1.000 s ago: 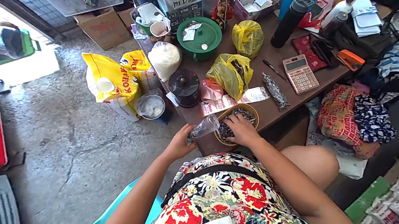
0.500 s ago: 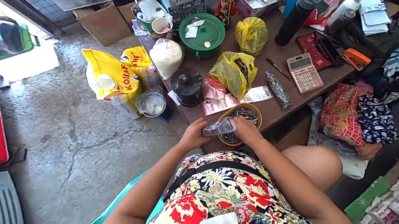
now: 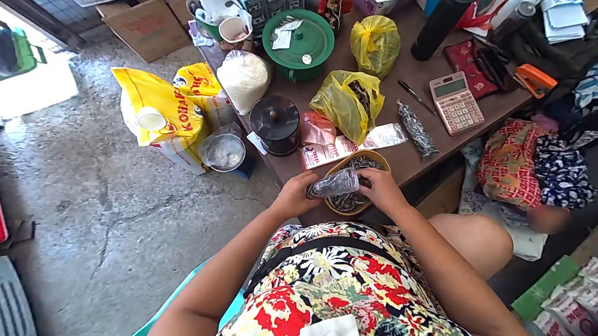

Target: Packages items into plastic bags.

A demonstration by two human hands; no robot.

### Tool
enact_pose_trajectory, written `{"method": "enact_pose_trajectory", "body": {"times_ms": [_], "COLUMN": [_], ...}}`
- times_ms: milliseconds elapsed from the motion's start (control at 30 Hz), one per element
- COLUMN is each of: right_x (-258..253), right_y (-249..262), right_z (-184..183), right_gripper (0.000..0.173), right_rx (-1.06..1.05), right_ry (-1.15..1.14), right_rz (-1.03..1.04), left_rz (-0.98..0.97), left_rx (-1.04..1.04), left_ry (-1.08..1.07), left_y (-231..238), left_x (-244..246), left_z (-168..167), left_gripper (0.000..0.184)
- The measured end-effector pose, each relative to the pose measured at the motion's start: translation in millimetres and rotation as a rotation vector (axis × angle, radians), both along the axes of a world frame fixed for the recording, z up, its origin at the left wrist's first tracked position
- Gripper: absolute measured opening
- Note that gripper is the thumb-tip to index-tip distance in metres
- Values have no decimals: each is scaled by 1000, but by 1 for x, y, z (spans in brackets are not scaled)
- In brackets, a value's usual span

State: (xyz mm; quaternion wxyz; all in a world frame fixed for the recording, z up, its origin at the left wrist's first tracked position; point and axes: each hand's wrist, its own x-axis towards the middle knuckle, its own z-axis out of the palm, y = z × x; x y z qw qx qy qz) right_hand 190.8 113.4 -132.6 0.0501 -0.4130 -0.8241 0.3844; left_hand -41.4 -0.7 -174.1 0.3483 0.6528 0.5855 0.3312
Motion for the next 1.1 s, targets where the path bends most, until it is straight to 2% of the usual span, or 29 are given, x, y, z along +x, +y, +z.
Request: {"method": "enact_pose_trajectory", "body": {"times_ms": [167,333,800,1100], "right_x": [7,13,33,20], "right_y": [2,5,16,15], "right_z": [19,26,91,105], "right_gripper": [27,28,24,24], "right_rx": [-137,-265,-232,-148], "right_ry": [31,96,210,263], "right_rz": [-166,-235,-205,-93], "left_rz": [15,19,74,76], "left_rx": [-66,-78,48,46], "left_ry": [-1,43,75,64], "left_y": [8,19,31,31], "left_x": [9,21,39,42], "left_z": [10,16,23,21], "left_gripper": [25,28,22,23]}}
